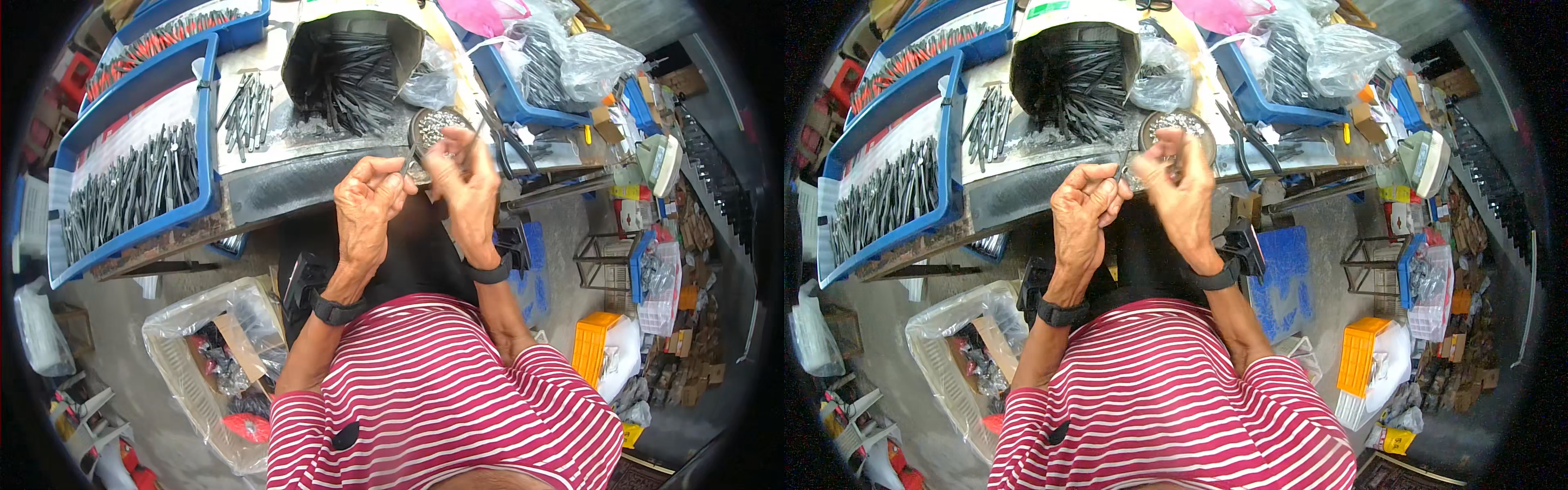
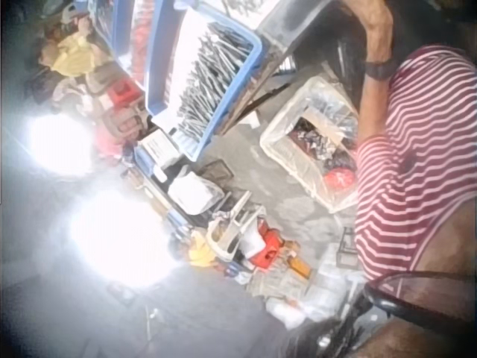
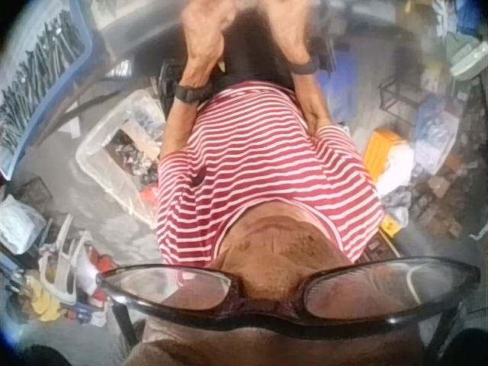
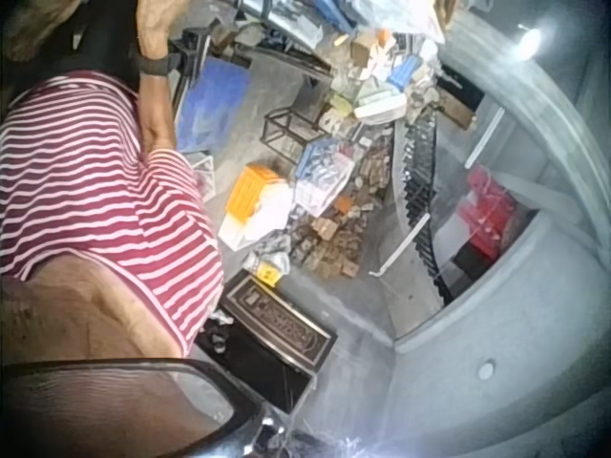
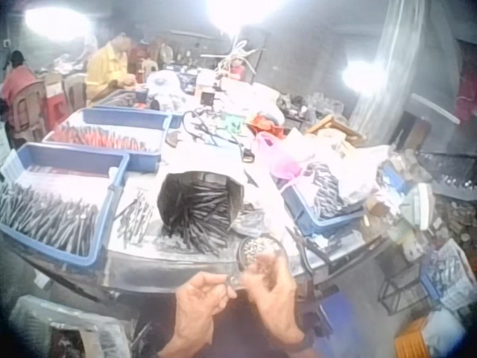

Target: The person repeatedly picks a metal rod and a small metal cap, then presses the cap onto the rod's end. The person places the assembled fastener into a blue bin and repeats the process with new parts from the table. The person uses both hands to align and press the components together.

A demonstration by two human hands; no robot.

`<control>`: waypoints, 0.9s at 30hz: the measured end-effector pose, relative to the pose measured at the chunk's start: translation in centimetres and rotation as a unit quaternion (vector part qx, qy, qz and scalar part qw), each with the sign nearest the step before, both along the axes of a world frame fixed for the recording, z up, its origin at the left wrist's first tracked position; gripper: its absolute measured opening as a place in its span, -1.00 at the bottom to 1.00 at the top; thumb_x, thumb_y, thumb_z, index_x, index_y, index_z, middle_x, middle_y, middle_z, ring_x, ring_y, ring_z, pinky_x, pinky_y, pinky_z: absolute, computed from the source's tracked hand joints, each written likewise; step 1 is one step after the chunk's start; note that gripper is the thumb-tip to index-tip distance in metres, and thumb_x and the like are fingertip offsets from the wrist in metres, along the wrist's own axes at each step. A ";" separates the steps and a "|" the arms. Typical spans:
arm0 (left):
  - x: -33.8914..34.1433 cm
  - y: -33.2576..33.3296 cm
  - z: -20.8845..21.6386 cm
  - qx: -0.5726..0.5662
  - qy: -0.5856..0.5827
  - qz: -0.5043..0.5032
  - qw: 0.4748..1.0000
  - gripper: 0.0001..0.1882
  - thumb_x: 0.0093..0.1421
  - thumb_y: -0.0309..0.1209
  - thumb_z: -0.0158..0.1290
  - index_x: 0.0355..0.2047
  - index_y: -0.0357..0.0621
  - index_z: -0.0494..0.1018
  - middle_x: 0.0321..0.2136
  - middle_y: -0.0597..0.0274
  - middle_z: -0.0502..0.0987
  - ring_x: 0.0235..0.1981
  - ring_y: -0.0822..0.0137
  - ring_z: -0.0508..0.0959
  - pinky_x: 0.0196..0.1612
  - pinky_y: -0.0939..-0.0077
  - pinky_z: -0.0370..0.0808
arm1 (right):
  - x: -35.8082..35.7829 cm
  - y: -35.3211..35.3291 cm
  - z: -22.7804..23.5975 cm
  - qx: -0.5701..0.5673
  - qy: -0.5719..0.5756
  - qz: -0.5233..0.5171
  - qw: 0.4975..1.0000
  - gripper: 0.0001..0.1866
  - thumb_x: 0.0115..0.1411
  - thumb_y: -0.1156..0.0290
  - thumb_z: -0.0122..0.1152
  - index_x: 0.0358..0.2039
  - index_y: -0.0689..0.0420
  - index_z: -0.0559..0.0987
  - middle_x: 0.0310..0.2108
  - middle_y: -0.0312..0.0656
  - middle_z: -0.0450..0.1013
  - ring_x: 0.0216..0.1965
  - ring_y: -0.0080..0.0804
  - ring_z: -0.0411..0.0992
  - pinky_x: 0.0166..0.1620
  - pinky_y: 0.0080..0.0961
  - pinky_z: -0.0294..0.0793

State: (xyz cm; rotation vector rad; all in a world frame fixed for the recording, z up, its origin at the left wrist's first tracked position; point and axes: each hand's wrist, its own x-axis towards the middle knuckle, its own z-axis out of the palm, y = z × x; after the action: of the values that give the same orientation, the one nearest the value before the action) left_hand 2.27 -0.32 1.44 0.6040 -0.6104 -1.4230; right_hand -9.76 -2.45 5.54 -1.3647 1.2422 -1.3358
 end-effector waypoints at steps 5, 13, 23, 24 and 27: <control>0.1 0.3 0.0 0.001 -0.008 -0.008 1.000 -0.85 0.15 -0.56 -0.03 -0.25 -0.29 0.40 -0.54 0.23 0.48 -0.62 0.63 0.27 -0.59 0.82 0.17 | 0.4 -0.2 -0.6 0.015 -0.045 -0.015 0.999 -0.57 0.06 0.43 0.22 -0.07 0.27 0.34 -0.37 -0.20 0.39 -0.58 -0.68 0.29 -0.58 -0.75 0.26; -0.1 0.3 -0.2 -0.004 -0.018 0.016 1.000 -0.86 0.14 -0.60 -0.05 -0.27 -0.26 0.43 -0.53 0.32 0.48 -0.59 0.66 0.28 -0.55 0.83 0.22 | 0.5 0.5 -1.1 -0.022 0.073 0.054 0.996 -0.85 0.06 0.43 0.23 -0.39 0.22 0.49 -0.57 -0.35 0.43 -0.59 -0.74 0.31 -0.52 -0.77 0.28; -0.6 0.7 -0.1 0.004 -0.117 0.009 0.993 -0.86 0.17 -0.55 -0.03 -0.24 -0.28 0.41 -0.60 0.42 0.36 -0.58 0.65 0.30 -0.55 0.80 0.20 | 0.4 0.4 -2.3 -0.081 0.165 0.021 0.983 -0.79 0.14 0.54 0.06 -0.57 0.27 0.28 -0.66 -0.23 0.15 -0.62 -0.56 0.10 -0.57 -0.54 0.16; -0.7 0.7 -0.1 -0.003 -0.124 0.016 0.992 -0.86 0.17 -0.56 -0.03 -0.24 -0.29 0.42 -0.61 0.43 0.35 -0.58 0.65 0.29 -0.55 0.79 0.19 | 0.5 0.2 -2.5 -0.140 0.217 0.011 0.966 -0.81 0.14 0.56 0.03 -0.58 0.27 0.28 -0.68 -0.14 0.16 -0.67 -0.45 0.15 -0.59 -0.49 0.17; -1.0 0.8 -0.1 -0.009 -0.126 0.035 0.991 -0.87 0.16 -0.59 -0.03 -0.26 -0.31 0.42 -0.59 0.46 0.35 -0.58 0.67 0.28 -0.55 0.79 0.21 | 0.9 -0.2 -3.1 -0.232 0.256 -0.008 0.938 -0.81 0.12 0.57 0.01 -0.60 0.26 0.27 -0.72 -0.08 0.16 -0.73 -0.28 0.19 -0.63 -0.42 0.16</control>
State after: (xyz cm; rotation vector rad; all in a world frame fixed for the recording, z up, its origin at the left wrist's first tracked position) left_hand 1.30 0.45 1.35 0.7907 -0.7932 -1.2828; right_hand -8.88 -2.64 2.42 -2.1439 1.3104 -1.3874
